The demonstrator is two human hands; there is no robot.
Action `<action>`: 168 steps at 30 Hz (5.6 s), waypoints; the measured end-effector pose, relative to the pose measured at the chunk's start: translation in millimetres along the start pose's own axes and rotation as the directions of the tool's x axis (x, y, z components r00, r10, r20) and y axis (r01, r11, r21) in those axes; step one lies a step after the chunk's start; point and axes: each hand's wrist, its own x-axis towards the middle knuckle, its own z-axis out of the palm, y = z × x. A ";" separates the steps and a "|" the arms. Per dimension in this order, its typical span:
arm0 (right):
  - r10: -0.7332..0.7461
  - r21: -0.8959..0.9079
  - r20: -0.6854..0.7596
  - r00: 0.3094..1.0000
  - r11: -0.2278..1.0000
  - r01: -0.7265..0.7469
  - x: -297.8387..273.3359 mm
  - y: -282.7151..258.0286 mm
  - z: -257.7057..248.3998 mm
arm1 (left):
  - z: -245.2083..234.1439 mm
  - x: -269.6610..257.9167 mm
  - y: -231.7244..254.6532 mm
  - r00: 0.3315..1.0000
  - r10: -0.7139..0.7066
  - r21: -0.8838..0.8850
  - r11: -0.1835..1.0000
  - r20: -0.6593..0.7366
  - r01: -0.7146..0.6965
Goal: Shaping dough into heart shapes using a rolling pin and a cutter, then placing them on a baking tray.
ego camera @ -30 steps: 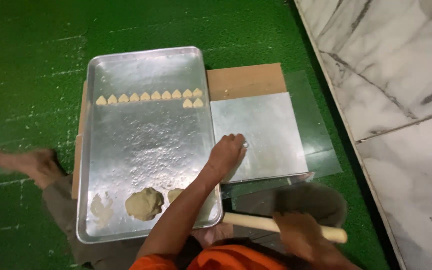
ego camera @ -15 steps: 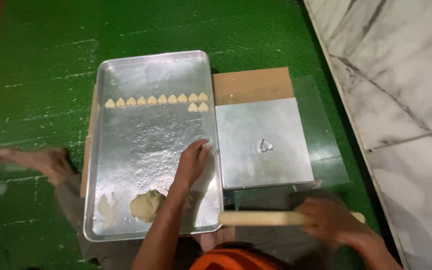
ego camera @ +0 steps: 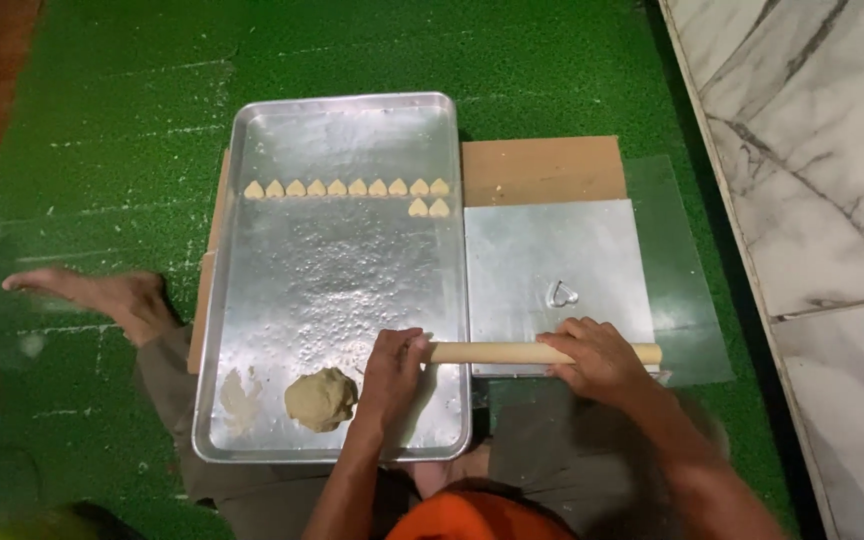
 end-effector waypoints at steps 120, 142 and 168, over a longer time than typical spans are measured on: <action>0.423 0.864 -0.093 0.902 0.483 -0.138 1.0 -122.2 -34.0 | 84.8 -4.3 22.2 0.982 0.073 -0.675 0.735 0.173 0.064; 0.464 0.882 -0.079 0.882 0.444 -0.155 -9.2 -106.8 -18.5 | 85.4 -10.3 17.0 0.981 0.019 -0.686 0.718 0.191 0.120; 0.539 0.931 -0.066 0.840 0.335 -0.142 -16.0 -89.4 -27.1 | -128.1 -3.9 -172.9 0.777 0.234 0.408 0.912 -0.585 0.032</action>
